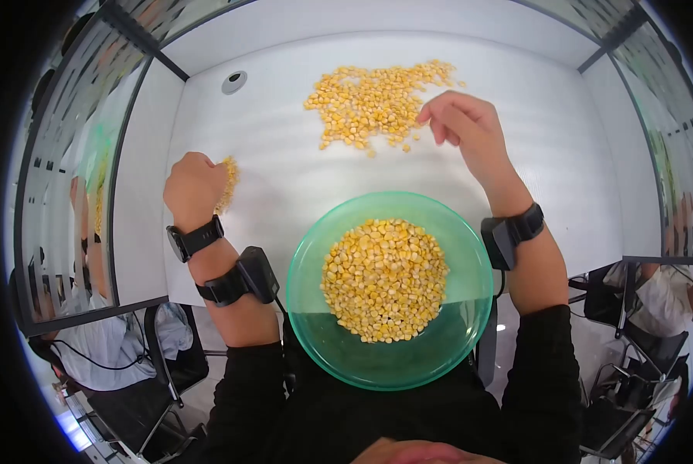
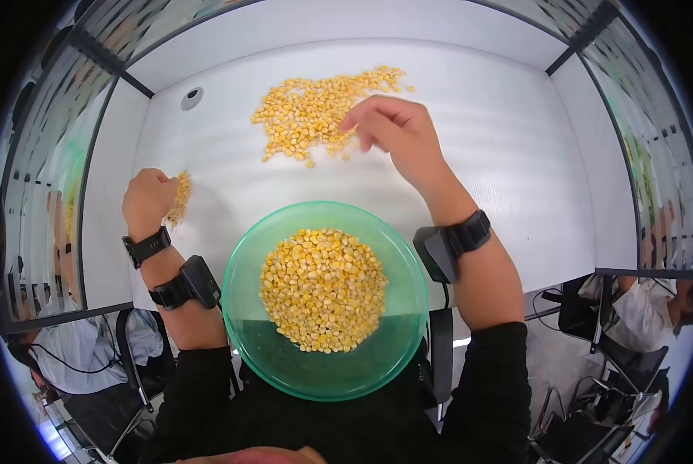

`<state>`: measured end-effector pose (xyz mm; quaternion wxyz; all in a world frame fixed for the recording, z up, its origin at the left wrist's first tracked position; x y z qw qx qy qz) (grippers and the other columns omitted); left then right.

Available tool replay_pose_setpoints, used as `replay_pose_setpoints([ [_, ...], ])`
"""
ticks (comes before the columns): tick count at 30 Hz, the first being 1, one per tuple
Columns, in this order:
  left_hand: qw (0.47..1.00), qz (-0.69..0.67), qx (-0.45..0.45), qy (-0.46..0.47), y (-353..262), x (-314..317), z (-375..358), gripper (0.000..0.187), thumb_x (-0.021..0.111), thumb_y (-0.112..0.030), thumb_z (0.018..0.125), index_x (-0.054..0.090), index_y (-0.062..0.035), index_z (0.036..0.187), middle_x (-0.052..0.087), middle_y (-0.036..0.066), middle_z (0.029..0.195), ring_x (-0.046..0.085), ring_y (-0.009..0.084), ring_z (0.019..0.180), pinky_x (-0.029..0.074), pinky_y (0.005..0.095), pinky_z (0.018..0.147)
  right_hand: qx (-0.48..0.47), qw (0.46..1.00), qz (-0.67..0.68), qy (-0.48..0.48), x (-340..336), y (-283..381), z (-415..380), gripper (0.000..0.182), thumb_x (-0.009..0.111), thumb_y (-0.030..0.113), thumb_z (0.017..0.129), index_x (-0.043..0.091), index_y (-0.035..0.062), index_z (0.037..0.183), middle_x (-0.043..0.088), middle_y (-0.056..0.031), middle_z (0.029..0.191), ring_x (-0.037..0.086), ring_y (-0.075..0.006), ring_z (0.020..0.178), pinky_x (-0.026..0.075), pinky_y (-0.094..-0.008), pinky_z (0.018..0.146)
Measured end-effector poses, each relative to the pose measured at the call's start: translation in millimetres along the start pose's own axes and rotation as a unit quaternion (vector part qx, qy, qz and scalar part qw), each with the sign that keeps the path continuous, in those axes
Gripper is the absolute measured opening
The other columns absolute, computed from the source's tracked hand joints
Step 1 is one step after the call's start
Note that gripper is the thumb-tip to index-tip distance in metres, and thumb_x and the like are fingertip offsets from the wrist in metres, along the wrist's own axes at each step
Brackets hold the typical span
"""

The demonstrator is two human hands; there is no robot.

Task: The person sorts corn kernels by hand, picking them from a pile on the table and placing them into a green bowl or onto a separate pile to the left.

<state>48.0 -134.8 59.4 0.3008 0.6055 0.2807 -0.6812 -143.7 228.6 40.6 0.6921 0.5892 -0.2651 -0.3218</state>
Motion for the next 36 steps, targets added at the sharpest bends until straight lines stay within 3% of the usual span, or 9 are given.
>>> replay_pose_setpoints([
  [3,1.000,0.009,-0.010,0.026,-4,-2,-2,0.021,0.076,-0.027,0.079,0.075,-0.0120,0.093,0.078,0.011,0.093,0.074,0.0345,0.091,0.059,0.0432,0.081,-0.027,0.983,-0.116,-0.136,-9,-15,9,0.016,0.069,0.017,0.096,0.079,0.0050,0.095,0.069,0.0004,0.072,0.059,-0.0062,0.066,0.044,-0.0238,0.060],
  [6,1.000,0.010,-0.003,-0.001,1,-1,0,0.016,0.077,-0.024,0.078,0.076,-0.0135,0.090,0.078,0.011,0.092,0.075,0.0349,0.089,0.059,0.0436,0.079,-0.083,0.912,-0.376,-0.142,-5,-13,5,0.011,0.071,0.016,0.093,0.079,0.0073,0.094,0.070,-0.0015,0.073,0.059,-0.0113,0.061,0.046,-0.0267,0.057],
  [12,0.997,-0.027,0.035,-0.059,-12,-2,-6,0.024,0.077,-0.037,0.089,0.080,-0.0139,0.093,0.078,0.010,0.095,0.074,0.0348,0.089,0.057,0.0425,0.079,-0.246,0.883,-0.401,-0.001,17,5,-4,0.014,0.070,0.008,0.085,0.077,0.0108,0.096,0.075,-0.0045,0.088,0.066,-0.0233,0.067,0.054,-0.0332,0.061],
  [18,0.952,-0.175,0.166,-0.188,-73,-14,-18,0.045,0.062,-0.046,0.105,0.075,-0.0092,0.083,0.070,0.011,0.078,0.067,0.0371,0.075,0.053,0.0467,0.068,-0.258,0.830,-0.483,0.109,28,6,-9,0.019,0.073,0.004,0.082,0.076,0.0101,0.100,0.074,-0.0065,0.099,0.071,-0.0279,0.087,0.059,-0.0372,0.073],
  [26,0.872,-0.222,0.407,-0.158,-133,6,-51,0.049,0.066,-0.036,0.104,0.069,-0.0052,0.067,0.068,0.006,0.073,0.064,0.0293,0.073,0.051,0.0413,0.061,-0.211,0.855,-0.459,0.116,28,-3,-5,0.013,0.074,0.003,0.086,0.074,0.0085,0.098,0.072,-0.0057,0.097,0.071,-0.0256,0.083,0.059,-0.0361,0.071],
  [27,0.883,-0.209,0.408,-0.097,-136,8,-52,0.036,0.073,-0.025,0.099,0.074,-0.0036,0.070,0.076,0.004,0.085,0.068,0.0247,0.086,0.054,0.0372,0.072,-0.192,0.870,-0.441,0.113,29,-3,-5,0.011,0.074,0.004,0.087,0.073,0.0083,0.097,0.072,-0.0058,0.096,0.072,-0.0250,0.082,0.058,-0.0354,0.070],
  [30,0.814,-0.277,0.475,-0.187,-143,8,-57,0.034,0.076,-0.021,0.096,0.073,-0.0035,0.067,0.077,0.003,0.093,0.068,0.0253,0.096,0.054,0.0390,0.083,-0.150,0.896,-0.406,0.099,32,-4,-4,0.011,0.077,0.005,0.088,0.072,0.0076,0.097,0.071,-0.0051,0.093,0.070,-0.0183,0.076,0.057,-0.0294,0.068],
  [34,0.766,-0.353,0.527,-0.102,-151,0,-65,0.008,0.083,-0.011,0.086,0.077,-0.0076,0.085,0.073,0.005,0.105,0.066,0.0274,0.105,0.053,0.0402,0.091,-0.071,0.949,-0.296,0.076,41,-4,-6,0.010,0.077,0.010,0.093,0.070,0.0076,0.099,0.072,-0.0026,0.094,0.069,-0.0127,0.074,0.056,-0.0280,0.068],
  [36,0.748,-0.428,0.503,-0.059,-157,3,-69,0.018,0.088,-0.009,0.082,0.077,-0.0096,0.097,0.072,0.006,0.104,0.068,0.0252,0.101,0.055,0.0373,0.088,-0.062,0.968,-0.235,0.067,45,-7,-6,0.011,0.077,0.012,0.095,0.069,0.0074,0.101,0.073,-0.0022,0.094,0.069,-0.0116,0.075,0.056,-0.0284,0.068],
])
Point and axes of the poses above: each hand's wrist, its own z-axis towards the middle knuckle, its own x-axis out of the palm, y = z × x, the point moved 5 cm from there along z, towards the middle knuckle
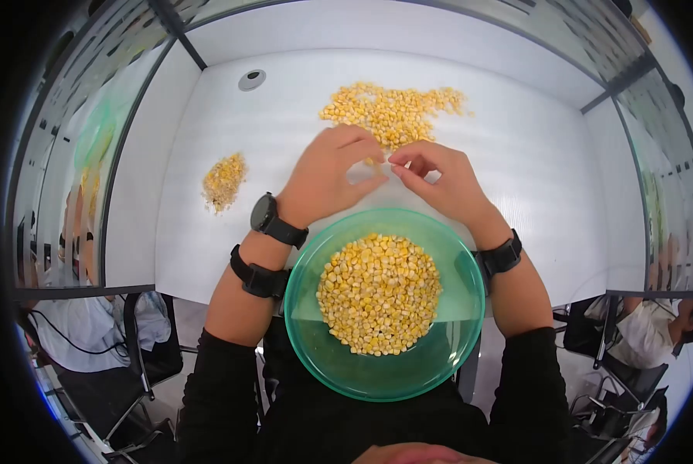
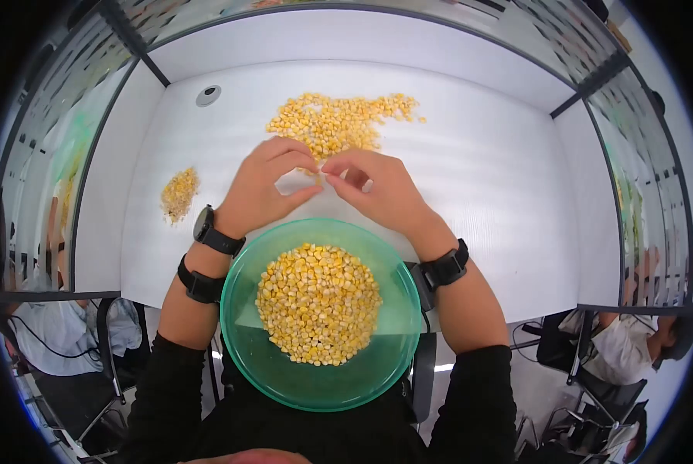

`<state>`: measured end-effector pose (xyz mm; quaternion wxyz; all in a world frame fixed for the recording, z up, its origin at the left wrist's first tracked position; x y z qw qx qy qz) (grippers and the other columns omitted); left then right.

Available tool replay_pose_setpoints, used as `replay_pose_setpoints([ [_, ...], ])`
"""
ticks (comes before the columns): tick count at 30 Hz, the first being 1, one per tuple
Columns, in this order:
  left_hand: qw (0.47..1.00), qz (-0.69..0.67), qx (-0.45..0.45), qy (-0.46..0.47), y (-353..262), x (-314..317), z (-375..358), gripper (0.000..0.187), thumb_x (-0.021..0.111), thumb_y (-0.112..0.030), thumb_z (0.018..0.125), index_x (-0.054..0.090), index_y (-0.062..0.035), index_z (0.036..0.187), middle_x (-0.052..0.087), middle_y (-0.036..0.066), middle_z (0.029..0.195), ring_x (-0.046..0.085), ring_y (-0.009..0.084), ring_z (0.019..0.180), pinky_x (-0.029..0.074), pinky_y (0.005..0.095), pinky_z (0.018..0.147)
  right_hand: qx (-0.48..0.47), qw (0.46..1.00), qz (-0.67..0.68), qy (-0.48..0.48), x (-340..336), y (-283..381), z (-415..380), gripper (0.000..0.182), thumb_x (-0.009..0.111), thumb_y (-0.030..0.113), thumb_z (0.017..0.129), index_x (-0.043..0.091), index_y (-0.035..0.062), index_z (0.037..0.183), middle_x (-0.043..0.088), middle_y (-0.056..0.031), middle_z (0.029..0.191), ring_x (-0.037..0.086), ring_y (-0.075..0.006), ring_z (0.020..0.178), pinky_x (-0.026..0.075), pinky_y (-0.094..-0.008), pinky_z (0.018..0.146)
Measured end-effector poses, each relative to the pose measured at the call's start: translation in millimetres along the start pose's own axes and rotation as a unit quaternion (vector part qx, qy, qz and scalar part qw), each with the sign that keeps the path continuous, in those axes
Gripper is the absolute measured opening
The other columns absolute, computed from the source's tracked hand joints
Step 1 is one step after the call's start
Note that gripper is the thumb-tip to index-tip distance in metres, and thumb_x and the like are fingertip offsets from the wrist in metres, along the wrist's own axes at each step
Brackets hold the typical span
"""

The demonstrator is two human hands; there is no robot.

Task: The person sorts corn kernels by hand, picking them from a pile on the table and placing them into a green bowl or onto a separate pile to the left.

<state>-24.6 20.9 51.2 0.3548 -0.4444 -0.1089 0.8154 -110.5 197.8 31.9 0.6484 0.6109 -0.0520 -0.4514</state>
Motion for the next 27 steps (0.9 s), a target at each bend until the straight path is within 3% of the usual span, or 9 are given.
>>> replay_pose_setpoints([
  [3,0.998,-0.033,-0.037,-0.027,1,5,-2,0.023,0.090,-0.012,0.080,0.080,-0.0102,0.101,0.074,0.006,0.102,0.069,0.0227,0.092,0.057,0.0333,0.083,0.002,0.998,0.055,-0.010,4,-3,1,0.013,0.077,0.011,0.097,0.066,0.0067,0.104,0.073,-0.0025,0.093,0.069,-0.0112,0.077,0.056,-0.0282,0.071],
  [18,0.977,-0.154,-0.142,0.035,20,10,-6,0.011,0.081,-0.007,0.084,0.081,-0.0083,0.095,0.077,0.003,0.095,0.066,0.0183,0.095,0.052,0.0325,0.086,0.022,0.996,0.084,-0.011,9,-10,-2,0.019,0.080,0.013,0.096,0.064,0.0073,0.104,0.073,-0.0044,0.093,0.071,-0.0142,0.084,0.057,-0.0313,0.078],
  [24,0.967,-0.189,-0.165,0.034,18,11,-6,0.008,0.079,-0.013,0.083,0.078,-0.0096,0.091,0.075,0.002,0.090,0.068,0.0203,0.092,0.053,0.0353,0.085,0.030,0.992,0.123,-0.001,10,-11,0,0.020,0.081,0.014,0.095,0.065,0.0082,0.106,0.074,-0.0022,0.095,0.070,-0.0121,0.085,0.057,-0.0299,0.079],
  [27,0.972,-0.181,-0.139,0.053,20,13,-7,0.013,0.079,-0.009,0.085,0.076,-0.0081,0.098,0.073,0.003,0.095,0.065,0.0167,0.094,0.050,0.0321,0.085,0.029,0.990,0.136,-0.006,11,-13,0,0.020,0.082,0.014,0.095,0.066,0.0084,0.107,0.074,-0.0016,0.095,0.070,-0.0110,0.085,0.057,-0.0289,0.079],
])
Point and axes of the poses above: each hand's wrist, its own z-axis towards the middle knuckle, its own x-axis out of the palm, y = z × x, the point moved 5 cm from there along z, towards the middle knuckle
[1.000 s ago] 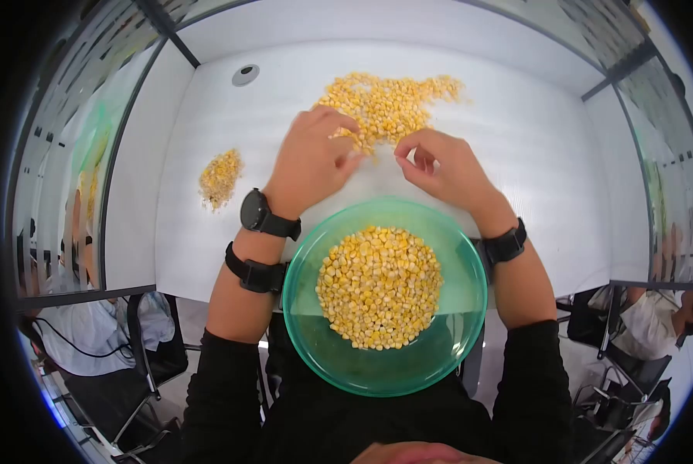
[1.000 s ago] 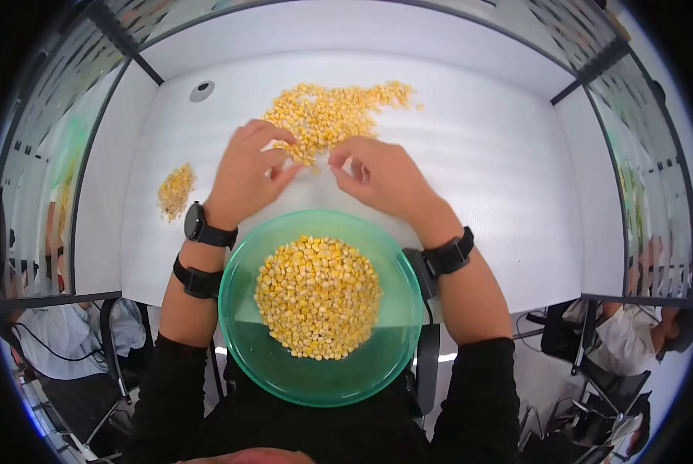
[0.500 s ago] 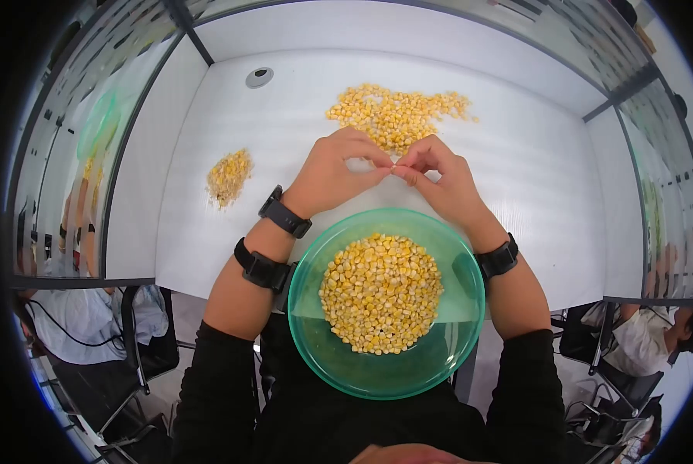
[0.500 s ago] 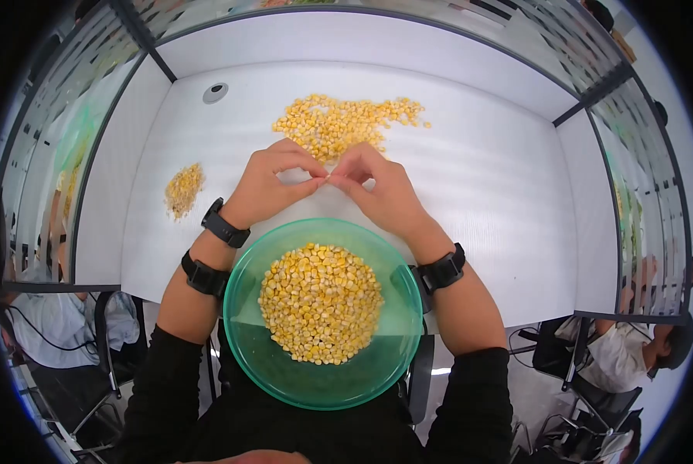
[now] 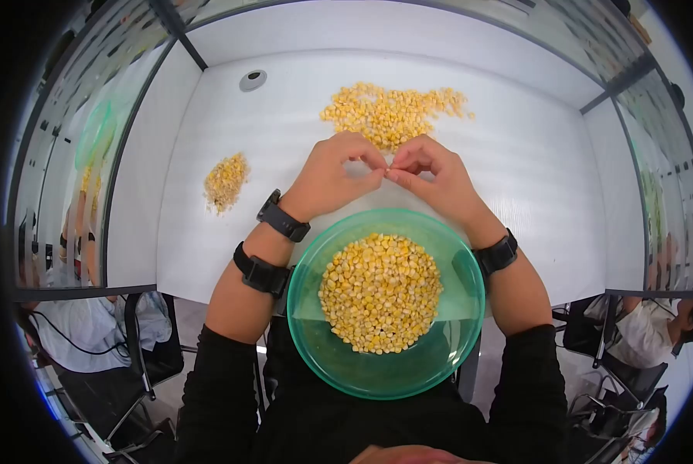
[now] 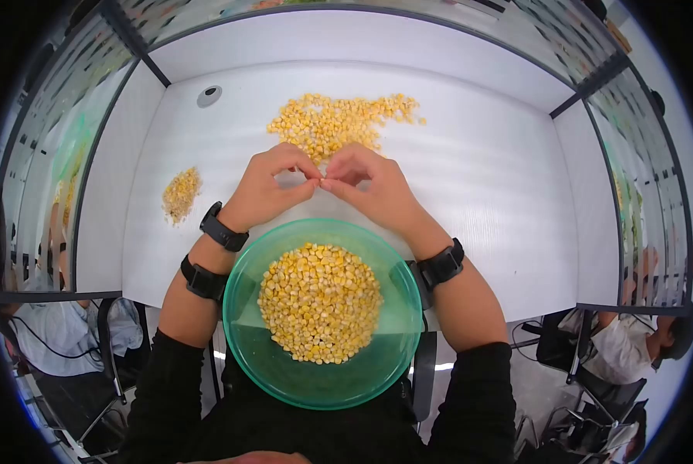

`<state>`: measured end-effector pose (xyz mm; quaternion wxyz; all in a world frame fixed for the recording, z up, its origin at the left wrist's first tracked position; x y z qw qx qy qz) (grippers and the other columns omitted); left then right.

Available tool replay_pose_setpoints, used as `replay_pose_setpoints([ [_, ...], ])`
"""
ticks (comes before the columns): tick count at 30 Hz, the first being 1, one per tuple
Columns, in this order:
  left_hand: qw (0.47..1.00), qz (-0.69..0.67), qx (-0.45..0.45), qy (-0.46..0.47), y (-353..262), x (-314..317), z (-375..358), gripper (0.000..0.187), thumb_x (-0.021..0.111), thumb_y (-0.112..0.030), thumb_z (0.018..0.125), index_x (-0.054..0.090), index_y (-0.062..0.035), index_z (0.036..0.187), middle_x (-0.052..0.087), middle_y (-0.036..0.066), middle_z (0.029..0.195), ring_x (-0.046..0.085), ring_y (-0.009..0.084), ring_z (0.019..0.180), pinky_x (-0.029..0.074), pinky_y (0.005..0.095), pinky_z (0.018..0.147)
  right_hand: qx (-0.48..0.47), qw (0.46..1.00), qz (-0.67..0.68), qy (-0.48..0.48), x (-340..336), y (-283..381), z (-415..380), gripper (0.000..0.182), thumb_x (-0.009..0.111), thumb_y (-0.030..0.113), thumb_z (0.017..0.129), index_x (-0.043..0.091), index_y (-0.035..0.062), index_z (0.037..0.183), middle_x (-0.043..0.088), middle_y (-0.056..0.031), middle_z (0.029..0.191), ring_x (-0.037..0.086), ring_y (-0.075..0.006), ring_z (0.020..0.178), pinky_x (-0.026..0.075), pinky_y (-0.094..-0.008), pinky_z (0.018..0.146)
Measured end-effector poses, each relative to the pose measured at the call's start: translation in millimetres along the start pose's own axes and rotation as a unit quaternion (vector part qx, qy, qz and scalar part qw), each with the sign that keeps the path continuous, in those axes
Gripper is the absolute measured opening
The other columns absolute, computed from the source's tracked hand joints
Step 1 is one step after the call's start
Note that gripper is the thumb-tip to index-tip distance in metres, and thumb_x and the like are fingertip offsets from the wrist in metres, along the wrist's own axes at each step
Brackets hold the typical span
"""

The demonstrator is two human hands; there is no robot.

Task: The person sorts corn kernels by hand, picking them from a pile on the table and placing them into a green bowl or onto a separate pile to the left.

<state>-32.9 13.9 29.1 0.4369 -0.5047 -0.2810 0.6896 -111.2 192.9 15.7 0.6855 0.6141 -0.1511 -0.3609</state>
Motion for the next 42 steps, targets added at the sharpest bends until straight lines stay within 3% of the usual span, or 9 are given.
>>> replay_pose_setpoints([
  [14,1.000,0.021,-0.015,0.009,3,4,0,0.008,0.077,-0.009,0.083,0.072,-0.0082,0.089,0.071,0.004,0.091,0.066,0.0167,0.090,0.050,0.0324,0.083,-0.001,0.999,-0.053,0.002,2,3,-2,0.019,0.082,0.014,0.093,0.066,0.0084,0.103,0.073,-0.0019,0.093,0.071,-0.0120,0.082,0.057,-0.0300,0.075],
  [20,0.979,0.173,0.073,-0.082,-2,-5,2,0.008,0.079,-0.010,0.085,0.071,-0.0080,0.086,0.069,0.005,0.088,0.066,0.0236,0.088,0.052,0.0359,0.081,0.013,0.989,0.148,-0.015,-7,0,2,0.017,0.080,0.007,0.093,0.071,0.0058,0.107,0.073,-0.0024,0.100,0.072,-0.0133,0.088,0.056,-0.0281,0.082],
  [23,0.950,0.274,0.095,-0.119,-4,-9,1,0.011,0.081,-0.013,0.087,0.070,-0.0078,0.086,0.067,0.007,0.087,0.066,0.0272,0.088,0.052,0.0384,0.080,0.054,0.980,0.182,0.063,-23,11,-1,0.018,0.079,0.007,0.091,0.071,0.0037,0.107,0.072,-0.0046,0.098,0.069,-0.0143,0.088,0.053,-0.0277,0.080],
  [24,0.942,0.297,0.093,-0.128,-5,-10,0,0.012,0.081,-0.013,0.087,0.070,-0.0077,0.086,0.067,0.007,0.087,0.066,0.0282,0.088,0.053,0.0392,0.079,0.039,0.979,0.190,0.067,-24,20,-3,0.011,0.080,0.010,0.090,0.074,0.0023,0.095,0.073,-0.0055,0.092,0.068,-0.0150,0.084,0.051,-0.0286,0.075],
  [27,0.962,0.242,0.053,-0.112,-4,-5,-1,0.011,0.080,-0.016,0.088,0.072,-0.0087,0.089,0.067,0.006,0.092,0.067,0.0274,0.090,0.054,0.0394,0.078,0.004,0.951,0.218,0.218,-21,39,-11,0.010,0.081,0.000,0.089,0.079,0.0030,0.098,0.076,-0.0045,0.093,0.070,-0.0102,0.085,0.051,-0.0231,0.071],
  [31,0.966,0.252,-0.004,-0.050,-2,2,-1,0.014,0.079,-0.020,0.090,0.077,-0.0110,0.101,0.066,0.006,0.100,0.067,0.0264,0.092,0.055,0.0384,0.079,0.007,0.945,0.137,0.296,-7,53,-17,0.013,0.088,0.001,0.083,0.082,0.0053,0.094,0.076,0.0008,0.086,0.059,-0.0028,0.070,0.036,-0.0207,0.058],
  [35,0.968,0.250,0.037,-0.013,1,4,-3,0.019,0.078,-0.020,0.092,0.079,-0.0122,0.109,0.066,0.006,0.101,0.067,0.0257,0.092,0.055,0.0376,0.080,0.035,0.960,0.175,0.217,-10,38,-16,0.014,0.089,0.001,0.081,0.077,0.0053,0.087,0.072,0.0021,0.083,0.059,-0.0027,0.072,0.035,-0.0216,0.058],
  [39,0.973,0.222,0.059,-0.002,6,6,-4,0.018,0.076,-0.016,0.093,0.079,-0.0124,0.110,0.066,0.007,0.101,0.066,0.0260,0.092,0.055,0.0376,0.080,0.051,0.970,0.232,0.042,-21,6,-5,0.007,0.078,0.009,0.095,0.074,0.0029,0.097,0.072,-0.0021,0.087,0.063,-0.0071,0.076,0.043,-0.0223,0.064],
  [42,0.969,0.236,0.078,0.011,8,8,-2,0.017,0.077,-0.013,0.091,0.079,-0.0122,0.107,0.067,0.007,0.101,0.066,0.0263,0.091,0.055,0.0376,0.080,0.024,0.998,0.054,-0.024,-19,-8,2,0.011,0.073,0.015,0.101,0.075,0.0041,0.099,0.071,0.0022,0.086,0.058,-0.0046,0.073,0.045,-0.0232,0.065],
])
Point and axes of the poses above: each hand's wrist, its own z-axis towards the middle knuckle, its own x-axis out of the palm, y = z × x, the point moved 5 cm from there along z, towards the middle knuckle
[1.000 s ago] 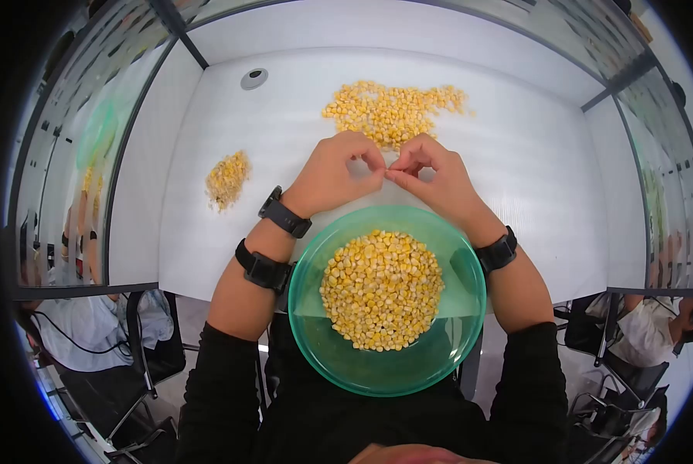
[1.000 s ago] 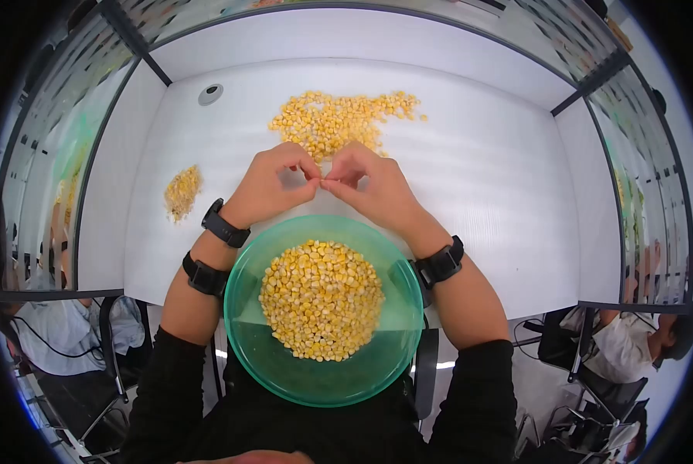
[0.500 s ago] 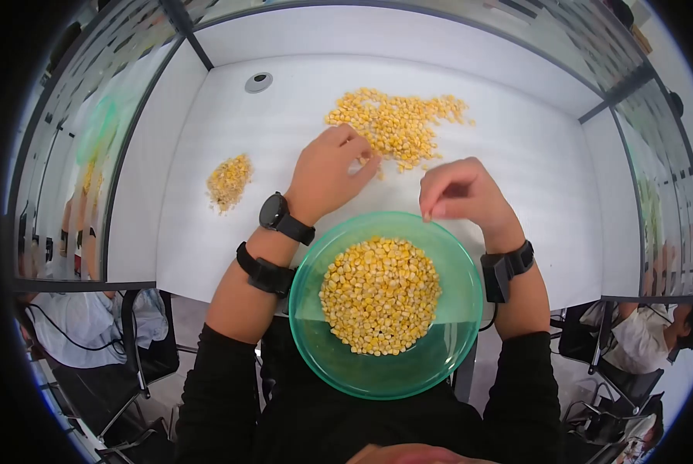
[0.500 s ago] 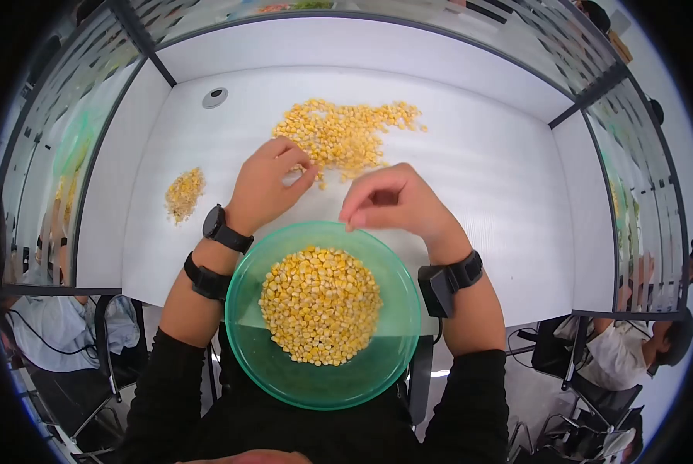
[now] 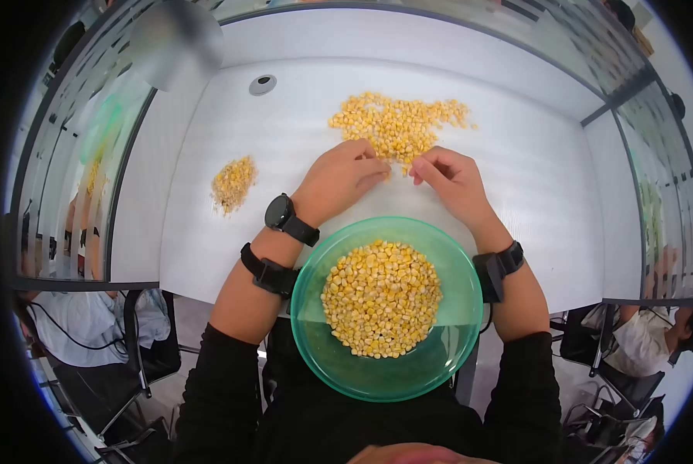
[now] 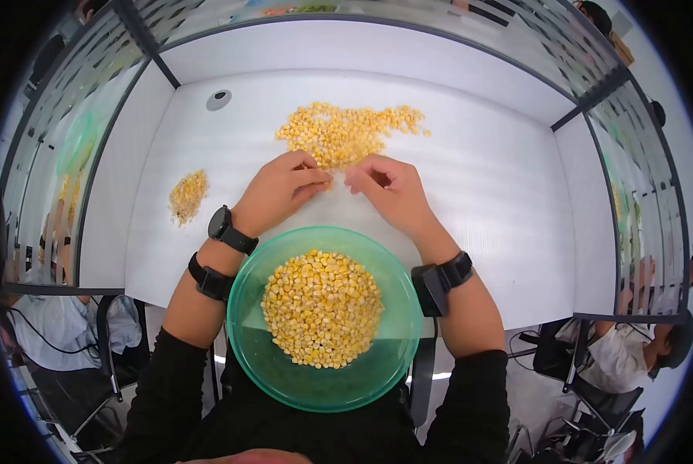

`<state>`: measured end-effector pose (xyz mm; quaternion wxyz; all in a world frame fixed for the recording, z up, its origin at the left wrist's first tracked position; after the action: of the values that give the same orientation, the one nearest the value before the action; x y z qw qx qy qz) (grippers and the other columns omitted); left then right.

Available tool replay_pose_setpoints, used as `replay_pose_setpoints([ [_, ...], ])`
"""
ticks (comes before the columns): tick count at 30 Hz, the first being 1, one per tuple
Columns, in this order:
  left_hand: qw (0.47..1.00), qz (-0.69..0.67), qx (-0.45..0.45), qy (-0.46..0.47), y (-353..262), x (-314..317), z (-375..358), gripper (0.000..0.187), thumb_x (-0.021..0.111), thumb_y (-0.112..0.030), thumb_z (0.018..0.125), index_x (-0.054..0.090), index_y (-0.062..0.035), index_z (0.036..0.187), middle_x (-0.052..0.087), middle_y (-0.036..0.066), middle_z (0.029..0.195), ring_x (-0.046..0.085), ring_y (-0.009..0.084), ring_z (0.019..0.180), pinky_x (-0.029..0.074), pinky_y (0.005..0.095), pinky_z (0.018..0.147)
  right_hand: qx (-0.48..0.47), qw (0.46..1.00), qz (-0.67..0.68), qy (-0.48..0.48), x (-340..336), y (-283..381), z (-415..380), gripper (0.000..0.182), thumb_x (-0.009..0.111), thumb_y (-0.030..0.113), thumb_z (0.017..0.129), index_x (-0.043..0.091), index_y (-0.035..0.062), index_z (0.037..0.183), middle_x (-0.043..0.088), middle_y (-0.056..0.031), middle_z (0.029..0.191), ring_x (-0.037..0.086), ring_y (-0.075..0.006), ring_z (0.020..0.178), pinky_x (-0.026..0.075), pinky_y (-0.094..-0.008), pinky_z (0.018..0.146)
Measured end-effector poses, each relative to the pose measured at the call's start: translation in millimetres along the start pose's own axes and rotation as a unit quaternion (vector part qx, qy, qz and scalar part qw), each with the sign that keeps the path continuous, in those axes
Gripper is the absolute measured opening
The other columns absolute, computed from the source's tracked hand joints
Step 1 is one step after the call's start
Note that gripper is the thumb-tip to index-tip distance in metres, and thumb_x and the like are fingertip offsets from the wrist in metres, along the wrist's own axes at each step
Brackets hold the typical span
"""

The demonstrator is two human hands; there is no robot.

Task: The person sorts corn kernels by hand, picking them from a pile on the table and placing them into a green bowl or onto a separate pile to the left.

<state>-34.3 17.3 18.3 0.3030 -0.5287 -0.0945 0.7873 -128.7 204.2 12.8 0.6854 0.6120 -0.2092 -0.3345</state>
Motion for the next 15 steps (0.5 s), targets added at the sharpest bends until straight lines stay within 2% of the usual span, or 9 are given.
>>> replay_pose_setpoints([
  [2,1.000,0.007,0.010,-0.004,2,3,0,0.016,0.078,-0.013,0.090,0.079,-0.0117,0.105,0.067,0.006,0.100,0.066,0.0261,0.091,0.056,0.0376,0.080,0.031,0.991,-0.125,-0.028,-1,-8,1,0.010,0.076,0.016,0.098,0.076,0.0072,0.102,0.069,0.0055,0.084,0.052,-0.0041,0.068,0.045,-0.0230,0.063],
  [5,0.999,0.004,0.035,-0.013,2,3,1,0.013,0.079,-0.012,0.089,0.079,-0.0111,0.101,0.068,0.006,0.098,0.067,0.0257,0.091,0.056,0.0373,0.080,0.029,0.985,-0.169,0.030,14,0,0,0.011,0.079,0.015,0.094,0.076,0.0089,0.103,0.070,0.0047,0.085,0.052,-0.0044,0.067,0.045,-0.0232,0.062],
  [6,0.999,-0.002,0.043,-0.015,0,3,2,0.012,0.079,-0.012,0.088,0.079,-0.0109,0.100,0.068,0.005,0.098,0.067,0.0255,0.091,0.056,0.0371,0.079,0.024,0.987,-0.156,0.042,18,4,-1,0.018,0.081,0.013,0.090,0.075,0.0101,0.107,0.070,0.0032,0.090,0.052,-0.0059,0.066,0.046,-0.0244,0.062],
  [10,0.999,-0.036,0.025,-0.014,-1,1,3,0.011,0.080,-0.011,0.087,0.078,-0.0106,0.099,0.068,0.005,0.100,0.068,0.0248,0.090,0.056,0.0360,0.077,0.006,0.974,-0.223,0.034,23,8,-3,0.028,0.082,0.012,0.088,0.071,0.0110,0.113,0.071,0.0009,0.099,0.055,-0.0100,0.067,0.049,-0.0274,0.063],
  [15,0.997,-0.071,0.012,-0.025,-2,3,4,0.012,0.080,-0.009,0.087,0.075,-0.0093,0.098,0.068,0.005,0.101,0.068,0.0243,0.090,0.057,0.0361,0.077,-0.017,0.959,-0.281,0.024,24,8,-3,0.028,0.083,0.013,0.087,0.071,0.0102,0.113,0.068,-0.0016,0.098,0.056,-0.0134,0.067,0.050,-0.0290,0.063],
])
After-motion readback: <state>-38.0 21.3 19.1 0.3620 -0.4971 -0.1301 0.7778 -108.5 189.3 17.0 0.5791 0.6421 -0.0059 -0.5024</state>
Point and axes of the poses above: each hand's wrist, its own z-axis towards the middle knuckle, its own x-axis out of the palm, y = z × x, the point moved 5 cm from there along z, towards the middle knuckle
